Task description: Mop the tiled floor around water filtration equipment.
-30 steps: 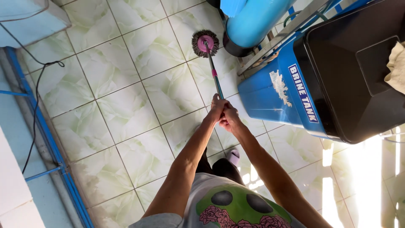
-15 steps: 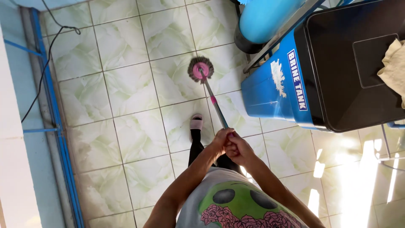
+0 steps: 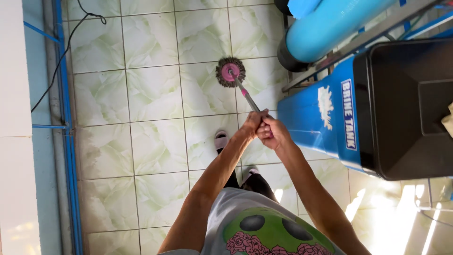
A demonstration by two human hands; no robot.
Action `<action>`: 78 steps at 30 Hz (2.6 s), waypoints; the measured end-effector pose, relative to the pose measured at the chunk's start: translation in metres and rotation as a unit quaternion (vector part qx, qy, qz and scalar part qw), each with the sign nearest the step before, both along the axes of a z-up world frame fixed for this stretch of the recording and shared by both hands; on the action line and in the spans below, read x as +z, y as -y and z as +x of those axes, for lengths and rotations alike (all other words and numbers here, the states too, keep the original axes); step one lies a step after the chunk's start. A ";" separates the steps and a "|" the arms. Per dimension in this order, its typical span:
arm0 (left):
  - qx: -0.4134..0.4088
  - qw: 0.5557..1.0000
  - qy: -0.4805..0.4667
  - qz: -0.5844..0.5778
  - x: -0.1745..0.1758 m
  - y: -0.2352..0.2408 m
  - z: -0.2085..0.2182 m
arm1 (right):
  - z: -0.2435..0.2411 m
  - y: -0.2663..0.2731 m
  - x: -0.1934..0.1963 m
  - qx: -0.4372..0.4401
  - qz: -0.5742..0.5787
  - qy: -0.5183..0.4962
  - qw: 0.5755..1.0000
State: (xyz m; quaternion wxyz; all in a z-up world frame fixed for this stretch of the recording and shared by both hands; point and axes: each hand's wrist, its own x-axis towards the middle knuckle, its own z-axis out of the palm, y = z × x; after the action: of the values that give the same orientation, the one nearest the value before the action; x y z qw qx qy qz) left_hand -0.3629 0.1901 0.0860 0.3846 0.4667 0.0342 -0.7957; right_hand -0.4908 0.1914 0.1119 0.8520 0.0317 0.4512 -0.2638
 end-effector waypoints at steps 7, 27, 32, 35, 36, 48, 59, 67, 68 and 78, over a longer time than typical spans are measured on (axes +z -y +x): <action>0.068 0.994 0.091 0.003 -0.041 0.049 0.080 | 0.098 0.057 -0.051 0.061 -0.030 -0.007 0.998; 0.165 0.964 0.205 0.047 0.009 -0.152 0.005 | 0.027 -0.126 0.023 0.184 -0.011 -0.022 0.983; 0.156 0.969 0.179 0.062 0.034 -0.126 0.035 | 0.053 -0.100 0.023 0.162 -0.006 -0.025 0.986; 0.150 0.971 0.178 0.056 0.031 -0.091 0.055 | 0.071 -0.065 0.013 0.152 -0.009 -0.021 0.988; 0.150 0.970 0.184 0.047 0.027 -0.078 0.062 | 0.077 -0.051 0.008 0.150 -0.014 -0.012 0.989; 0.219 0.941 0.256 0.000 -0.076 0.006 0.178 | 0.212 0.033 -0.045 0.208 -0.038 -0.049 0.976; 0.275 0.937 0.213 0.034 -0.038 -0.147 0.099 | 0.141 -0.100 0.026 0.282 -0.042 -0.094 0.954; 0.315 0.922 0.210 0.081 -0.026 -0.154 0.081 | 0.129 -0.102 0.047 0.336 -0.041 -0.098 0.936; 0.301 0.919 0.247 0.062 -0.040 -0.143 0.089 | 0.136 -0.091 0.035 0.336 -0.049 -0.091 0.936; 0.232 0.878 0.416 0.046 -0.089 -0.062 0.201 | 0.243 -0.009 -0.048 0.335 -0.053 -0.052 0.939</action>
State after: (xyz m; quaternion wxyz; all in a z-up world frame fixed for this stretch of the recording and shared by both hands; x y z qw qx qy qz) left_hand -0.1619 0.2526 -0.0029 0.5151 0.7506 0.0146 -0.4137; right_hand -0.2479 0.2007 0.0638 0.8666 -0.1805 0.4651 0.0117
